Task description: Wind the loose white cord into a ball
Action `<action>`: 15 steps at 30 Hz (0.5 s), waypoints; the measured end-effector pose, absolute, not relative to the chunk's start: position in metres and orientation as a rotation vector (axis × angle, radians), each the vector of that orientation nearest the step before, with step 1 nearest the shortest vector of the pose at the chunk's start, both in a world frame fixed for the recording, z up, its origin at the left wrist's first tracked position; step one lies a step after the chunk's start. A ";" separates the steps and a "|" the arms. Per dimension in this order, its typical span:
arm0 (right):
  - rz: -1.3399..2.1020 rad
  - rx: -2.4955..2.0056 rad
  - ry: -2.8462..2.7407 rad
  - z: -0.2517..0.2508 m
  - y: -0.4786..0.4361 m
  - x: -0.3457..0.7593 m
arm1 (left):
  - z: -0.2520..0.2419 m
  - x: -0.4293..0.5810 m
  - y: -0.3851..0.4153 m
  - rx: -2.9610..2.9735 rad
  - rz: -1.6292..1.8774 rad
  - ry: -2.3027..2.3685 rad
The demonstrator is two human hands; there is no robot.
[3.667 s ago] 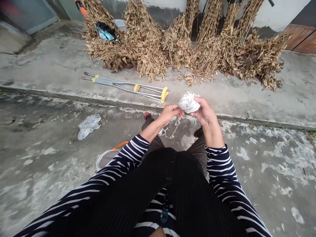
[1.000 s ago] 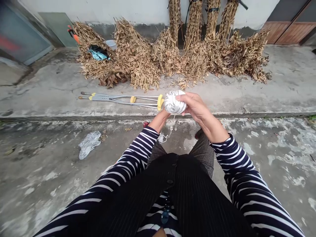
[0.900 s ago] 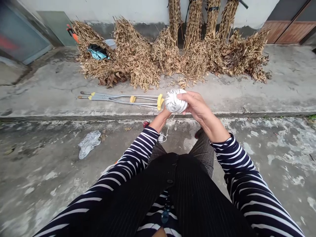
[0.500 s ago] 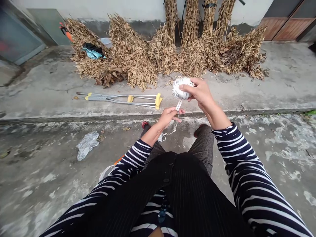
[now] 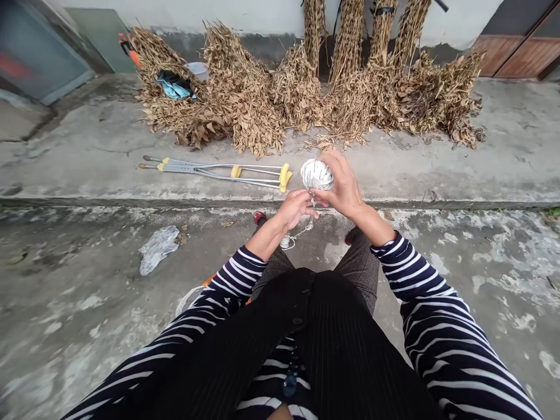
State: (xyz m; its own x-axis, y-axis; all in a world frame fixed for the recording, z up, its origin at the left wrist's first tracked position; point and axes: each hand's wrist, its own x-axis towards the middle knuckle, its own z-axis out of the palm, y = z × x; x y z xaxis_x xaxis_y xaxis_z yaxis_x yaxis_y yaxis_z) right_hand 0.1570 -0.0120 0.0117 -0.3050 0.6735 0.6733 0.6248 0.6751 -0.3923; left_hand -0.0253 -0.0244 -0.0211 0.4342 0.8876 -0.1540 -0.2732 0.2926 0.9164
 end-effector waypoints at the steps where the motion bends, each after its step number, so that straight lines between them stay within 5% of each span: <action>1: 0.044 -1.001 -2.023 0.010 -0.013 0.155 | -0.021 -0.024 -0.024 0.972 0.896 0.796; 15: 0.096 -1.049 -2.022 0.014 -0.022 0.163 | -0.019 -0.017 -0.030 1.117 0.924 0.845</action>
